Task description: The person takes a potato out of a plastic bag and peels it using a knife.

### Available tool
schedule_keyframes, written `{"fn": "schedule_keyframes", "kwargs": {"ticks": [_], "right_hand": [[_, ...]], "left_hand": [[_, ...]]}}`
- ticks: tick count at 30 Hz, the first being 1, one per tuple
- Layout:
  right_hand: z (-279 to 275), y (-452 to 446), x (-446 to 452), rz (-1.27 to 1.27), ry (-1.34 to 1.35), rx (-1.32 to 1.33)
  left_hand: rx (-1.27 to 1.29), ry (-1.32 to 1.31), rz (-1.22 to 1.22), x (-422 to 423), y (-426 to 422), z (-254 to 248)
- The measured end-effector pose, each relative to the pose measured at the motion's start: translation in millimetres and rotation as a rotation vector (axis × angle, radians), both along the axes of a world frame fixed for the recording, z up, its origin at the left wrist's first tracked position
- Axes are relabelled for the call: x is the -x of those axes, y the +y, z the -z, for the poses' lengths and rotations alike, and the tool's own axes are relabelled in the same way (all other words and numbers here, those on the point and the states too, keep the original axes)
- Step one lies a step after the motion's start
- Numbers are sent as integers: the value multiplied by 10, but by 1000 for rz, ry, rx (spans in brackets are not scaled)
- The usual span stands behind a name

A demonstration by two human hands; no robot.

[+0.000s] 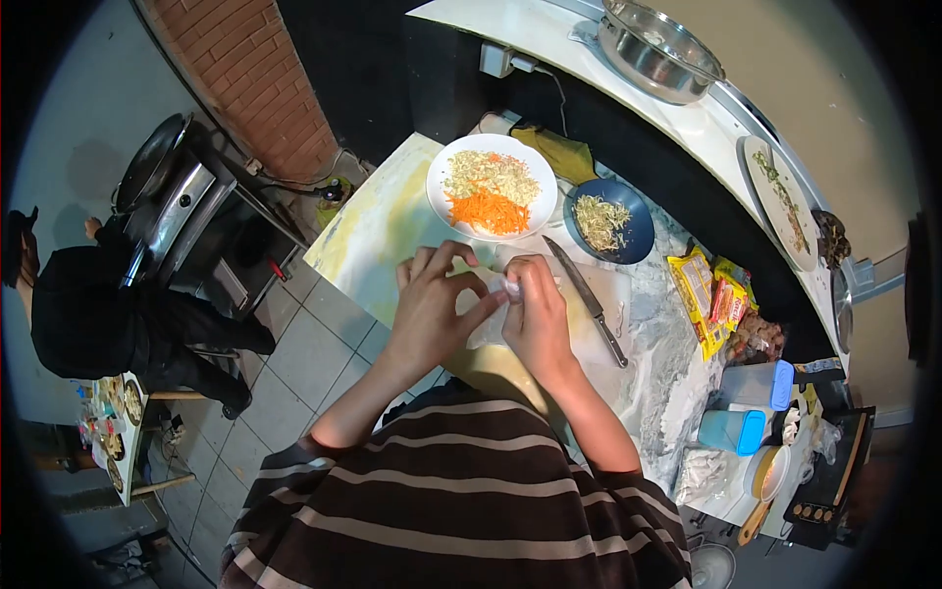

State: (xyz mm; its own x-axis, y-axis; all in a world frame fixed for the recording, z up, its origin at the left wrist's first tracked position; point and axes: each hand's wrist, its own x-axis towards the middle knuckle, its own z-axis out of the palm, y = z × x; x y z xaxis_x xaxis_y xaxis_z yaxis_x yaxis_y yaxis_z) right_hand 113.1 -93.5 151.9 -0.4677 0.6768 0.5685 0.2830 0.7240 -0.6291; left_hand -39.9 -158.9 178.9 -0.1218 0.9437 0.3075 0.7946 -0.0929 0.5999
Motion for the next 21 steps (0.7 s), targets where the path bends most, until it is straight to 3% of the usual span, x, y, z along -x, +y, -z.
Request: {"fn": "schedule_keyframes", "kwargs": {"ticks": [3, 8, 10, 13, 17, 20, 21], "right_hand": [[-9, 15, 5, -1, -19, 19], [-24, -1, -22, 51, 8, 33], [-13, -26, -64, 63, 72, 172], [-69, -143, -164, -57, 58, 259], [-213, -46, -322, -324, -51, 412], [-197, 245, -295, -209, 64, 469], [-296, 300, -254, -213, -37, 379]], "left_hand": [[62, -69, 25, 1, -17, 30], [-65, 177, -92, 23, -58, 40], [-92, 229, -150, 14, -73, -16], [-159, 361, -266, 0, -70, -27], [-332, 424, -207, 26, 49, 45], [-426, 438, -207, 38, 88, 82], [-479, 462, -222, 48, 100, 97]]}}
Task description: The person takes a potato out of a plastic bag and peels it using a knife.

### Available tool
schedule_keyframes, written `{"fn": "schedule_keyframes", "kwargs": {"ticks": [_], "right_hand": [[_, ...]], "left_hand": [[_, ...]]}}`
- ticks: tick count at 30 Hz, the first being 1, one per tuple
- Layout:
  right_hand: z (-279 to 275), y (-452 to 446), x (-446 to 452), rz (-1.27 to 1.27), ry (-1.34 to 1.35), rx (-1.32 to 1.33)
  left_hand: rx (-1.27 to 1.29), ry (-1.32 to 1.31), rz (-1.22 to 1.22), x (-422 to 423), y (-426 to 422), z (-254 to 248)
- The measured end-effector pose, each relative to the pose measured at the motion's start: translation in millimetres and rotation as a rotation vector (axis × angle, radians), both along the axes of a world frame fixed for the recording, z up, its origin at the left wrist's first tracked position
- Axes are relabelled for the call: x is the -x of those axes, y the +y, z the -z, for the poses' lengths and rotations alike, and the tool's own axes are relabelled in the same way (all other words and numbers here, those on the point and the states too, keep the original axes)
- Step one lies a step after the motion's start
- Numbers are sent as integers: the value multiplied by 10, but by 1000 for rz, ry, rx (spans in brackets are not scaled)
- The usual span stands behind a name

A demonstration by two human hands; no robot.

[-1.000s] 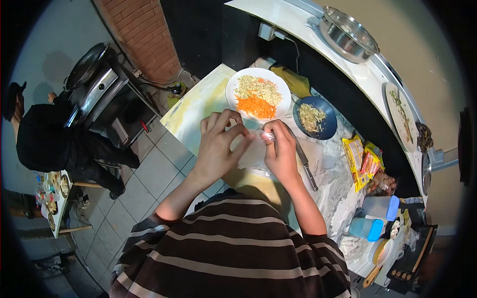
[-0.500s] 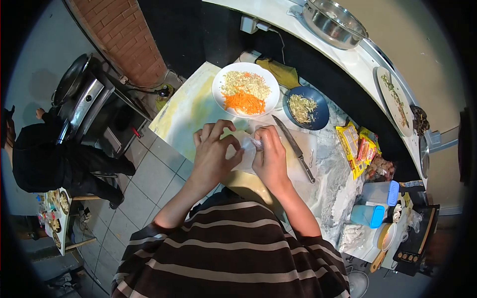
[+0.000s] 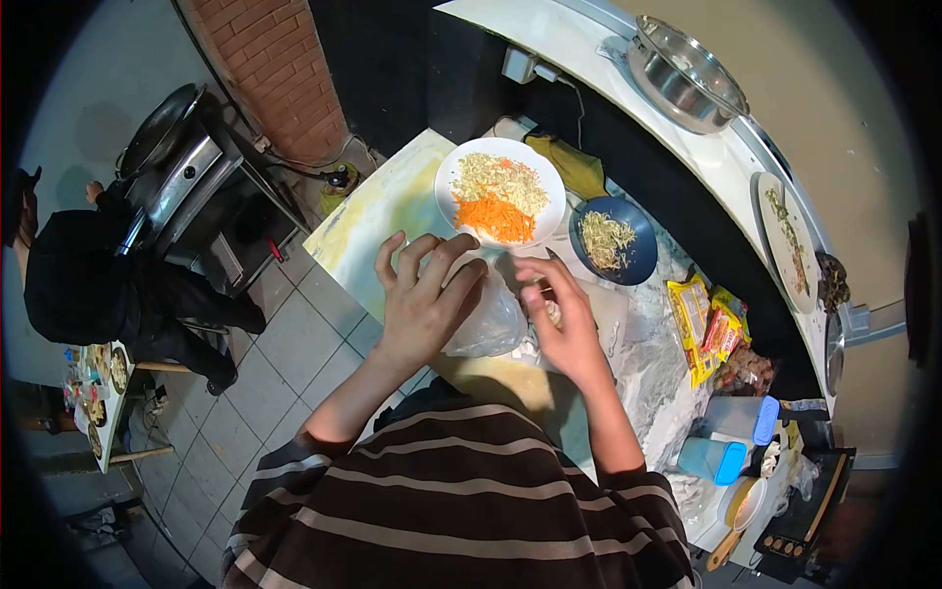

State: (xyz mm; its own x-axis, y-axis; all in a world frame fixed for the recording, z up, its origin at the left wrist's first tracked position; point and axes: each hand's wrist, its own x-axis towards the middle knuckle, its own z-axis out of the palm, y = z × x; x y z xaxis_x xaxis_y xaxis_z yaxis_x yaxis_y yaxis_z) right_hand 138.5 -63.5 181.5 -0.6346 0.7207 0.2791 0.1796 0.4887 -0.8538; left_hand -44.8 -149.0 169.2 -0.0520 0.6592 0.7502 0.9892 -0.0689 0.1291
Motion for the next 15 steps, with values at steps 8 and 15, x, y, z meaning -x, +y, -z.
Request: {"fn": "schedule_keyframes", "kwargs": {"ticks": [8, 15], "right_hand": [[177, 74, 182, -207, -21, -87], [182, 53, 276, -146, -26, -95]], "left_hand": [[-266, 71, -35, 35, -19, 284], [75, -341, 237, 114, -45, 145]]}}
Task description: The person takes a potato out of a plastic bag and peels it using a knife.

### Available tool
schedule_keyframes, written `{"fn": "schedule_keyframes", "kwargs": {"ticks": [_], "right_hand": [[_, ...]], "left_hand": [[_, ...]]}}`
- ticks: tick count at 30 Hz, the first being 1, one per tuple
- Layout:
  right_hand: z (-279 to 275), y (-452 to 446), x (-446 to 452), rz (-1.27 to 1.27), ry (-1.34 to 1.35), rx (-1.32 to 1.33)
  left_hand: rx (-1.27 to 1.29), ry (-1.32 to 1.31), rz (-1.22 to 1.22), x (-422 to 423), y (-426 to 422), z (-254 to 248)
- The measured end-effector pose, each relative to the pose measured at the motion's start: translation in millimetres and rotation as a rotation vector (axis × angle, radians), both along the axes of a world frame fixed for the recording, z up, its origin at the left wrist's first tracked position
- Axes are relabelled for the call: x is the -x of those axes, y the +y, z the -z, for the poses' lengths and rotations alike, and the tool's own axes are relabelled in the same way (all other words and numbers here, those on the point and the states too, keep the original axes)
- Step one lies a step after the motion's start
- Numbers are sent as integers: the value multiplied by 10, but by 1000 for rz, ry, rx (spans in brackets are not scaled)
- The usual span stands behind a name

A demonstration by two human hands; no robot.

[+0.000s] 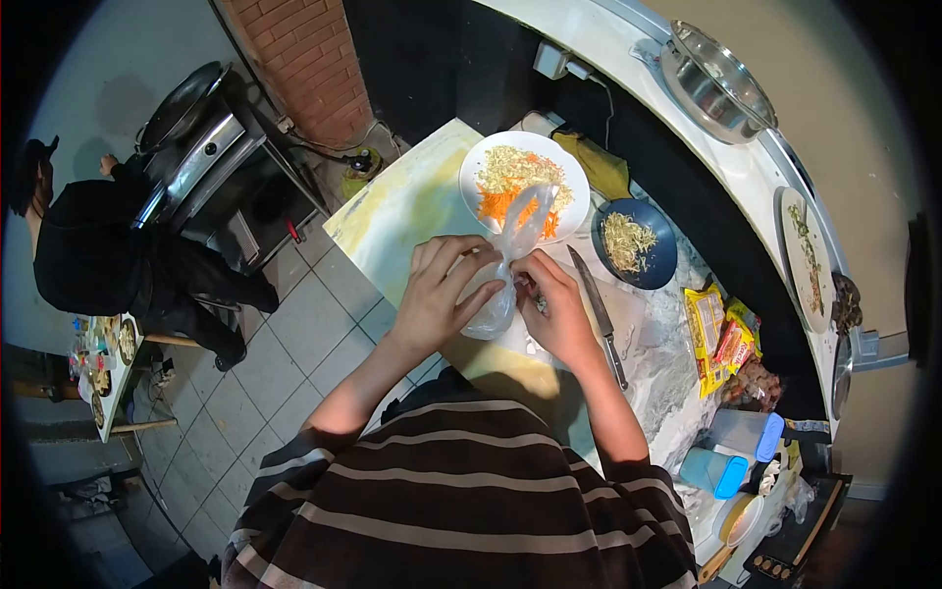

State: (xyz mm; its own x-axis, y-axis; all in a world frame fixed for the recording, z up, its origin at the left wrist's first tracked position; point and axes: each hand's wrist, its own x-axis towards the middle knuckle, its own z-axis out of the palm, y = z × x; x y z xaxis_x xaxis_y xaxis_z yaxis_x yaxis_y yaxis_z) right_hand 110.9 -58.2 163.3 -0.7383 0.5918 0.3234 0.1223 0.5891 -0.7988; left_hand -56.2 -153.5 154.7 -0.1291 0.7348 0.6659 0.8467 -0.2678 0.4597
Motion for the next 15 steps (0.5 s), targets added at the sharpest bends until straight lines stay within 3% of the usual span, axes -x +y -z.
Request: {"fn": "schedule_keyframes", "kwargs": {"ticks": [5, 7, 11, 13, 15], "right_hand": [[81, 48, 54, -2, 44, -98], [88, 62, 73, 14, 41, -130], [116, 121, -6, 90, 34, -209], [204, 195, -60, 244, 64, 46], [222, 175, -82, 242, 30, 63]], "left_hand": [[126, -14, -2, 90, -41, -41], [158, 132, -89, 96, -56, -1], [137, 7, -115, 245, -127, -25], [188, -49, -255, 353, -192, -27], [220, -120, -203, 350, -204, 21]]}}
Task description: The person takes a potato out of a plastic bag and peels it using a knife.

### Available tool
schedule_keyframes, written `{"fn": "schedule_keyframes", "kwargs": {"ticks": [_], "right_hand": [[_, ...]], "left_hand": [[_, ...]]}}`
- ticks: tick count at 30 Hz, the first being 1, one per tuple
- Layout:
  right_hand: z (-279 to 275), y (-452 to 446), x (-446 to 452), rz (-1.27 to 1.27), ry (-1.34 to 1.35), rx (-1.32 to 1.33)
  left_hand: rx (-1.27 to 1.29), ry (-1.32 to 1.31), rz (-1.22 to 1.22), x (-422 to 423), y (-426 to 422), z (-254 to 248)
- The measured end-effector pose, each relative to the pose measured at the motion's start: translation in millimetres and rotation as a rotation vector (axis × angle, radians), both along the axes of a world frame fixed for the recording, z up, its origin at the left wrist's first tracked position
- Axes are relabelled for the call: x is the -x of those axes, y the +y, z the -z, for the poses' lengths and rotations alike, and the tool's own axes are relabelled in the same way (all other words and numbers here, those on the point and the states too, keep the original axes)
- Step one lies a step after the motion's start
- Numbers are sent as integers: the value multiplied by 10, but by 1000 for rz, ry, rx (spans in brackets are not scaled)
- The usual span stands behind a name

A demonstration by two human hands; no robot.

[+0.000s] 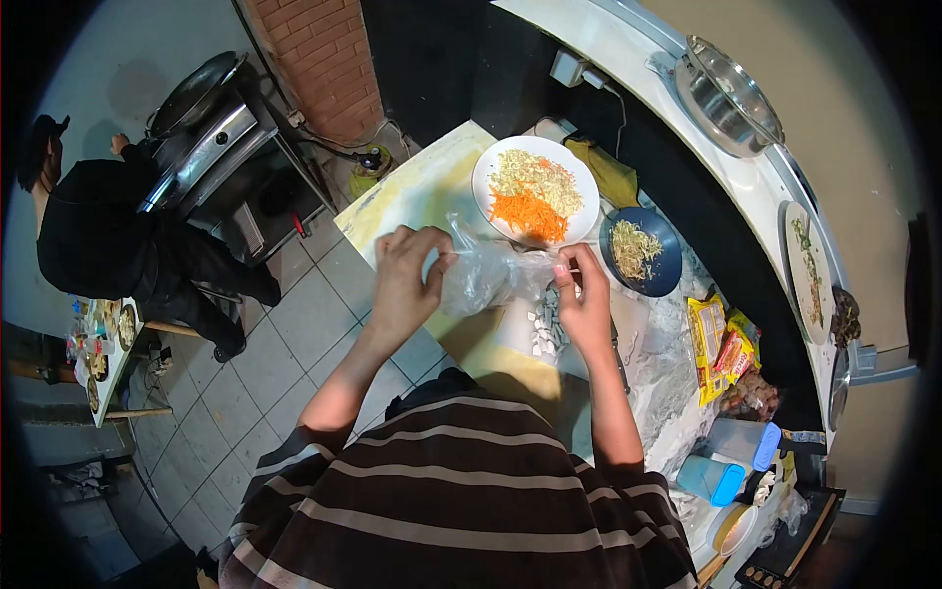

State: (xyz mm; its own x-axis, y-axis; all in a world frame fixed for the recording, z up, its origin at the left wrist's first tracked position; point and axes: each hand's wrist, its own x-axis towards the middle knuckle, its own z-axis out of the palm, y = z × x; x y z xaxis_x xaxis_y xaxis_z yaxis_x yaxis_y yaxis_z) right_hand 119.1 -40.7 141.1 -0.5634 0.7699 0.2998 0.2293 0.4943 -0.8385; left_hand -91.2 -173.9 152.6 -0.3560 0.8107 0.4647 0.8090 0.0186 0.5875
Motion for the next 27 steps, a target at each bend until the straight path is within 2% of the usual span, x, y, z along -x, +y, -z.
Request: {"fn": "schedule_keyframes", "kwargs": {"ticks": [3, 5, 7, 9, 10, 13, 15, 20, 22, 27], "right_hand": [[-154, -141, 19, -30, 2, 94], [-355, -192, 58, -140, -44, -241], [-335, -175, 72, -191, -34, -294], [-240, -157, 75, -244, -116, -257], [-232, -166, 65, -239, -116, -257], [-232, -245, 25, -143, -82, -269], [-227, -278, -26, -32, -47, -495], [-206, -359, -84, 171, 74, -467], [-269, -296, -78, 237, 193, -457], [-334, -176, -120, 340, 216, -311]], "left_hand": [[16, -116, 94, -85, 13, -34], [-82, -258, 173, -191, 42, -185], [-68, -307, 210, -218, 69, -178], [-8, 86, 168, -262, 70, -216], [-8, 86, 173, -291, 63, -210], [60, 123, 158, -362, 67, -202], [21, 219, 165, -367, 103, -260], [-137, 345, 141, -275, 287, -471], [-210, 289, 96, -201, 420, -502], [-273, 262, 84, -10, 629, -513]]}}
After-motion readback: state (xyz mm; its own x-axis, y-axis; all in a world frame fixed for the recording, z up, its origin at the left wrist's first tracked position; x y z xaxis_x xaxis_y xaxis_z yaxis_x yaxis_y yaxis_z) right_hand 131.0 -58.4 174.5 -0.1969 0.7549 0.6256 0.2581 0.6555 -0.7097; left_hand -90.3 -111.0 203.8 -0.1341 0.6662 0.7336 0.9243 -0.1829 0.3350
